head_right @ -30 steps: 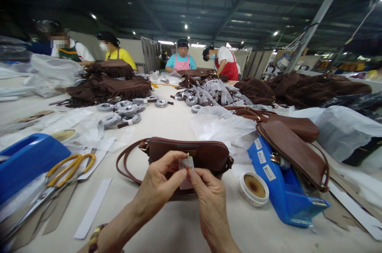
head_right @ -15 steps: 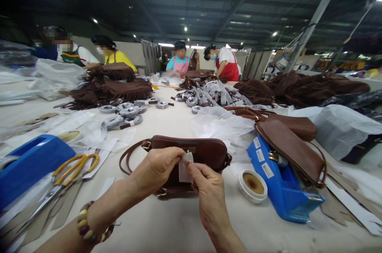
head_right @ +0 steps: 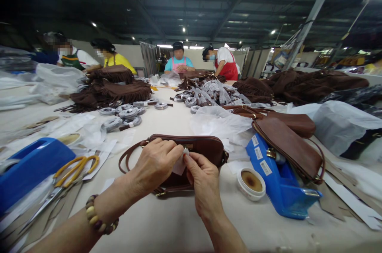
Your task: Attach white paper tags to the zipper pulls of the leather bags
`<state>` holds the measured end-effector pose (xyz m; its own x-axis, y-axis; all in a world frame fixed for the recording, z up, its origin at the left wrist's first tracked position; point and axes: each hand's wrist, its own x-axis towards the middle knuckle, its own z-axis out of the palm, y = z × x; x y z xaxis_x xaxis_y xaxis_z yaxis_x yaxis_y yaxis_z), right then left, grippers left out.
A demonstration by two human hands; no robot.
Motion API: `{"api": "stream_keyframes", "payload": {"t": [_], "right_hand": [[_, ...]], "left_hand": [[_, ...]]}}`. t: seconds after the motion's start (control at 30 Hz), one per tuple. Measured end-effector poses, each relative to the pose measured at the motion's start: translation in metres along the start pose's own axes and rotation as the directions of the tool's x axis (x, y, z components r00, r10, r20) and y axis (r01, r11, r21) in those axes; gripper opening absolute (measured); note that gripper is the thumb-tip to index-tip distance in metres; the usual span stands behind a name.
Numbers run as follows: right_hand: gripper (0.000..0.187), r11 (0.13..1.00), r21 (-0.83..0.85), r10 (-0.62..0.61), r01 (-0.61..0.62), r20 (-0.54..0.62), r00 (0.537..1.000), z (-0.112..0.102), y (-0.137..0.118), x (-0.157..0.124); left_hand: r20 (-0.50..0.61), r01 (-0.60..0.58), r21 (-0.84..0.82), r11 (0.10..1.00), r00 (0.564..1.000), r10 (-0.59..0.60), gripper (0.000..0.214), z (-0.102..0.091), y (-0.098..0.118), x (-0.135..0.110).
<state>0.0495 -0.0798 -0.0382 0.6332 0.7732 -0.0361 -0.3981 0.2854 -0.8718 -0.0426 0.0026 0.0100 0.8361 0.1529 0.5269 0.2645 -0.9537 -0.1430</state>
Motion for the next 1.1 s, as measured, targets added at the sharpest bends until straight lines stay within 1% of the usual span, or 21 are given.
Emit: {"api": "stream_keyframes", "payload": {"t": [0.1,0.17,0.2,0.23,0.27,0.33,0.37,0.43,0.47,0.5,0.53,0.57,0.6,0.63,0.67,0.77,0.83,0.93,1.0,1.1], "right_hand": [[0.029,0.999,0.043,0.013,-0.013,-0.013,1.000,0.000,0.001,0.002],[0.027,0.997,0.079,0.022,-0.020,-0.028,0.999,0.000,0.001,0.004],[0.027,0.995,0.096,0.026,-0.022,-0.038,0.999,0.001,0.000,0.005],[0.026,0.993,0.112,0.030,-0.025,-0.049,0.998,0.002,0.000,0.005],[0.025,0.992,0.125,0.037,-0.029,-0.060,0.998,0.002,-0.001,0.006],[0.024,0.989,0.146,0.049,-0.037,-0.077,0.996,0.004,-0.002,0.007],[0.023,0.987,0.156,0.055,-0.042,-0.083,0.995,0.004,-0.002,0.007],[0.023,0.984,0.171,0.063,-0.047,-0.090,0.994,0.005,-0.002,0.007],[0.023,0.983,0.176,0.065,-0.048,-0.092,0.994,0.005,-0.002,0.007],[0.022,0.982,0.180,0.065,-0.047,-0.093,0.994,0.005,-0.001,0.006],[0.022,0.982,0.183,0.063,-0.045,-0.094,0.994,0.005,-0.001,0.006],[0.022,0.982,0.185,0.060,-0.041,-0.097,0.993,0.005,0.000,0.006],[0.022,0.982,0.186,0.055,-0.036,-0.101,0.993,0.006,0.000,0.005],[0.021,0.982,0.185,0.049,-0.029,-0.106,0.993,0.006,0.001,0.005],[0.021,0.983,0.182,0.041,-0.020,-0.112,0.993,0.005,0.001,0.005],[0.021,0.988,0.153,0.013,0.005,-0.120,0.993,0.004,0.002,0.004],[0.022,0.993,0.121,0.010,0.003,-0.102,0.995,0.002,0.000,0.004],[0.023,0.997,0.064,0.037,-0.035,-0.044,0.998,-0.003,-0.006,0.006],[0.025,0.998,0.024,0.062,-0.062,-0.013,0.998,-0.005,-0.011,0.007],[0.025,0.998,-0.004,0.066,-0.067,-0.018,0.998,-0.004,-0.015,0.009]], "left_hand": [[-0.016,0.055,-0.058,0.997,0.998,-0.056,0.019,0.001,0.001,0.003],[-0.036,0.143,-0.120,0.982,0.988,-0.149,0.021,0.003,0.005,0.003],[-0.048,0.206,-0.156,0.966,0.975,-0.216,0.022,0.006,0.007,0.003],[-0.060,0.279,-0.197,0.940,0.953,-0.296,0.023,0.009,0.010,0.002],[-0.068,0.356,-0.243,0.902,0.922,-0.382,0.023,0.012,0.013,0.001],[-0.060,0.485,-0.353,0.800,0.842,-0.537,0.025,0.017,0.020,-0.004],[-0.042,0.525,-0.409,0.746,0.806,-0.590,0.027,0.019,0.023,-0.007],[0.014,0.555,-0.509,0.658,0.770,-0.638,0.031,0.021,0.028,-0.011],[0.059,0.557,-0.588,0.587,0.753,-0.655,0.030,0.021,0.030,-0.012],[0.121,0.555,-0.687,0.468,0.723,-0.680,0.027,0.020,0.032,-0.012],[0.198,0.544,-0.782,0.306,0.681,-0.705,0.022,0.020,0.033,-0.010],[0.281,0.517,-0.847,0.124,0.634,-0.721,0.019,0.019,0.035,-0.009],[0.355,0.479,-0.877,-0.041,0.587,-0.727,0.017,0.019,0.036,-0.007],[0.408,0.445,-0.882,-0.158,0.549,-0.730,0.017,0.019,0.037,-0.004],[0.431,0.427,-0.879,-0.212,0.522,-0.736,0.017,0.020,0.039,-0.003],[0.443,0.400,-0.878,-0.263,0.471,-0.763,0.019,0.022,0.043,0.000],[0.465,0.371,-0.873,-0.316,0.441,-0.768,0.020,0.025,0.046,0.000],[0.494,0.321,-0.865,-0.385,0.409,-0.767,0.019,0.026,0.051,-0.001],[0.500,0.295,-0.863,-0.410,0.390,-0.773,0.018,0.026,0.054,0.000],[0.519,0.265,-0.854,-0.448,0.368,-0.772,0.016,0.024,0.057,0.002]]}}
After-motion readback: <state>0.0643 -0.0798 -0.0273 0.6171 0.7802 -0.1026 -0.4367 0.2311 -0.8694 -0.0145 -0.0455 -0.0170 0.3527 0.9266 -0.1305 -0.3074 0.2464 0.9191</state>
